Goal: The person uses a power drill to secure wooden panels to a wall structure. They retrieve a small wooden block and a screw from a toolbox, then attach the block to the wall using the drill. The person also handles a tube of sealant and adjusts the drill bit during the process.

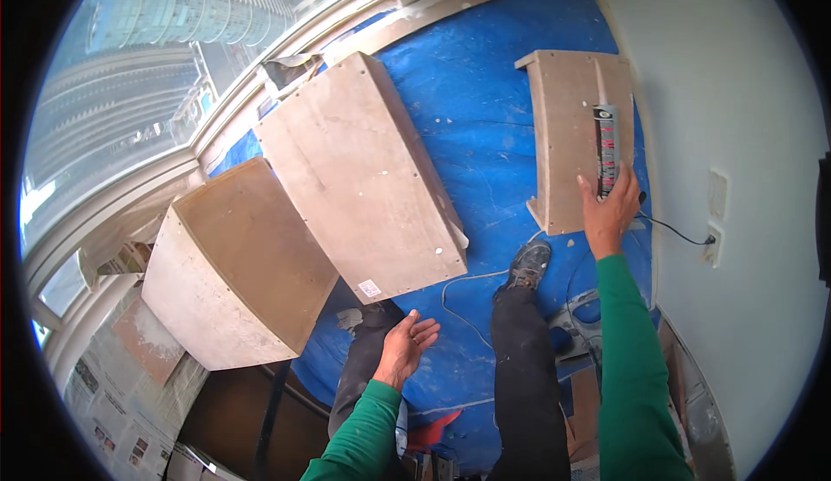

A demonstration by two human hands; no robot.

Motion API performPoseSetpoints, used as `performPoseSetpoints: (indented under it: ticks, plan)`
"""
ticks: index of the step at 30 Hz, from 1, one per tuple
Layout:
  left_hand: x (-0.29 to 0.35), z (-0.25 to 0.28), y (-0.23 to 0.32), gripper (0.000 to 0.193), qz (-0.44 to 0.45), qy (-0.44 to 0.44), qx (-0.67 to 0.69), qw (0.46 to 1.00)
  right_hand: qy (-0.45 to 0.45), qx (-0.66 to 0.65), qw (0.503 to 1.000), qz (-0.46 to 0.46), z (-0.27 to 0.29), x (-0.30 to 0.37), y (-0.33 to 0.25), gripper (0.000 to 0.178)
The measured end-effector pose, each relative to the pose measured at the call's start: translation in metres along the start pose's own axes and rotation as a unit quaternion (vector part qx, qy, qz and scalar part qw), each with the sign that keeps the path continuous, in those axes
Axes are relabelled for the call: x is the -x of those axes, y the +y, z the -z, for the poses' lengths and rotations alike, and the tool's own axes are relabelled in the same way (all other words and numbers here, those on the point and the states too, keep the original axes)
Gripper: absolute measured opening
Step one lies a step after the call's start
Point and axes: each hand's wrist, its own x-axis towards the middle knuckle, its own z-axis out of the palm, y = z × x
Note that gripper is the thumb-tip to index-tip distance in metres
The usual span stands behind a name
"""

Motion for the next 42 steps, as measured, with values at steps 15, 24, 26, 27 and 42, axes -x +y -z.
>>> performPoseSetpoints:
  ticks: [15,24,26,27,42]
  plan:
    - [-0.066,-0.024,0.026,0.057,-0.121,-0.058,0.352,0.926,-0.271,0.002,0.882,0.385,-0.086,-0.123,-0.429,0.067]
    - [-0.043,0.001,0.022,0.076,-0.107,-0.018,0.201,0.974,-0.188,-0.029,0.913,0.361,-0.052,-0.135,-0.378,0.058]
    - [-0.043,0.002,0.024,0.076,-0.143,-0.029,0.201,0.969,-0.196,-0.022,0.919,0.343,-0.038,-0.135,-0.365,0.058]
    - [-0.041,0.001,0.030,0.075,-0.163,-0.031,0.201,0.965,-0.188,-0.020,0.922,0.338,-0.033,-0.134,-0.355,0.057]
    - [-0.008,0.012,0.135,0.075,-0.377,-0.020,0.132,0.916,-0.165,0.096,0.969,0.159,0.054,-0.139,-0.238,0.067]
